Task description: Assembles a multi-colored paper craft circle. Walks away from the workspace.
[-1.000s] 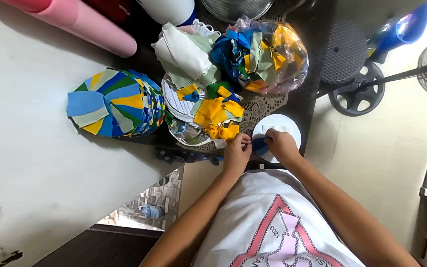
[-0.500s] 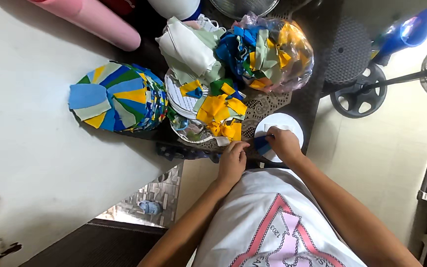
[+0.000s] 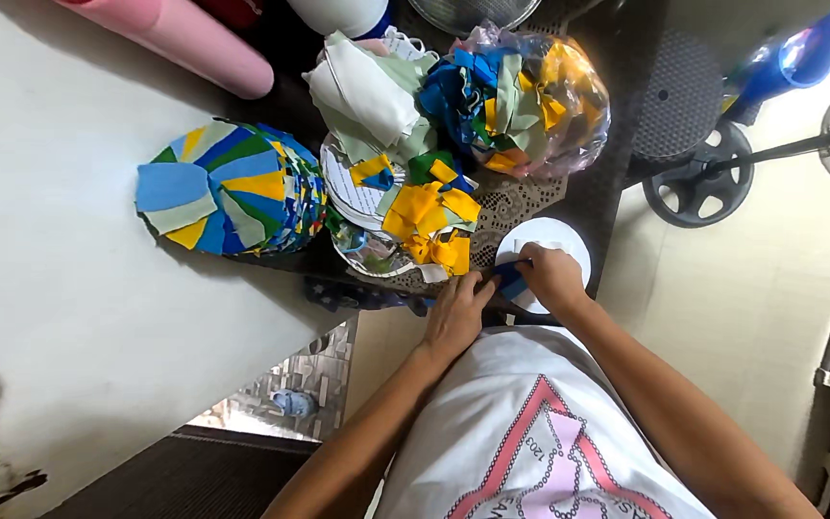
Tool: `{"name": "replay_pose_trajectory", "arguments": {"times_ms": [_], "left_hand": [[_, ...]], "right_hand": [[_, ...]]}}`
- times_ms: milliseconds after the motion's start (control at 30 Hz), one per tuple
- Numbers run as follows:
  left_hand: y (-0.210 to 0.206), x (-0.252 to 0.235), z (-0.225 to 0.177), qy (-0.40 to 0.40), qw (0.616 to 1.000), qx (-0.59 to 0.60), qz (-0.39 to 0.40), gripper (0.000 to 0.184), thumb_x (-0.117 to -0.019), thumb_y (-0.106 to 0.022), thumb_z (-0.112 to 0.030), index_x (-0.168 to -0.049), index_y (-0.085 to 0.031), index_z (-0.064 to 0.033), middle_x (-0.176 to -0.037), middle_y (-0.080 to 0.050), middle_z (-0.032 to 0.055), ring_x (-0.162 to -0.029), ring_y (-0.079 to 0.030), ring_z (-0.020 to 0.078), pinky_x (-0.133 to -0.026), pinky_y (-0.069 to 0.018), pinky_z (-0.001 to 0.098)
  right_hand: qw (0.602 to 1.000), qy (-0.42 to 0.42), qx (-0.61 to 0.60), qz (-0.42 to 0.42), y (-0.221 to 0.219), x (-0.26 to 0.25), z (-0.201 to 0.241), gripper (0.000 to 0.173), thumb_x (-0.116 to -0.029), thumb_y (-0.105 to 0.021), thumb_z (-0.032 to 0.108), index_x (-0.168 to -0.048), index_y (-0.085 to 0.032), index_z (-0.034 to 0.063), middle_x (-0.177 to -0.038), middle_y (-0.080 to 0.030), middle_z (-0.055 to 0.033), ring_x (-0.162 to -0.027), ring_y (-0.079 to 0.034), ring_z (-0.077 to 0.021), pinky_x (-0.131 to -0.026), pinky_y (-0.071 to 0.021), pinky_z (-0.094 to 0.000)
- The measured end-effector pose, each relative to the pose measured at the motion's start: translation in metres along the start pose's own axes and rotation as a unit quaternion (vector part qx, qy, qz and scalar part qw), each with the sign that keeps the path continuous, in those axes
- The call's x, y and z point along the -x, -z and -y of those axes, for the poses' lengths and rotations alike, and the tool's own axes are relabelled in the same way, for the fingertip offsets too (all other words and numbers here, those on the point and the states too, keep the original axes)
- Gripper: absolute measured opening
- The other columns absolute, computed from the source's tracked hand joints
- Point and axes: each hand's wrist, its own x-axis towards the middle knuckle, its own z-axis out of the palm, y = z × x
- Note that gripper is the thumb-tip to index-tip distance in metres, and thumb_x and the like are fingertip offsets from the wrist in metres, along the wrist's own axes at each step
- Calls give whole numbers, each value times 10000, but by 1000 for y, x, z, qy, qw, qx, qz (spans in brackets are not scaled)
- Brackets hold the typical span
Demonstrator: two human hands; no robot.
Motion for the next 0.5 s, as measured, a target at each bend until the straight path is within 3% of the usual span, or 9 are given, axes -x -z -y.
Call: {"name": "replay_pose_trajectory", "arguments": {"times_ms": [133, 267, 367, 500], "left_hand": [[0, 0, 1, -4, 1000, -6, 4, 408, -918, -561, 81, -1253, -733, -76, -1181, -669, 284, -1021, -683, 484, -831, -574, 572], [-1, 0, 2, -15, 1000, -9, -2, 419, -909, -571, 89, -1256, -732, -82, -1178, -670, 281, -1008, -687, 479, -821, -580, 560], [-3, 0, 5, -20, 1000, -11, -10, 456, -902, -572, 96, -1286, -721, -97, -1165, -672, 270, -993, -690, 468, -811, -584, 552], [-5, -1, 6, -26, 1000, -7, -15, 462, -895, -576, 102, -1288, -721, -94, -1150, -673, 273, -987, -691, 464, -821, -584, 549]], "right_hand": [[1000, -9, 4, -4, 0, 0, 1, 205, -1035, -610, 197, -1159, -679, 49, -950, -726, -208, -951, -708, -425, -786, -534, -613], [999, -22, -3, -33, 9, 7, -7, 258, -1034, -611, 189, -1247, -631, 44, -1010, -712, -220, -948, -699, -436, -782, -533, -626], [994, 20, -11, -105, 8, 17, -26, 229, -1030, -575, 103, -1225, -673, 31, -1089, -707, -210, -941, -701, -416, -775, -543, -610], [974, 134, 23, -183, -14, 23, -44, 225, -994, -568, 39, -1141, -738, 23, -943, -700, -212, -840, -709, -404, -684, -564, -562]]}}
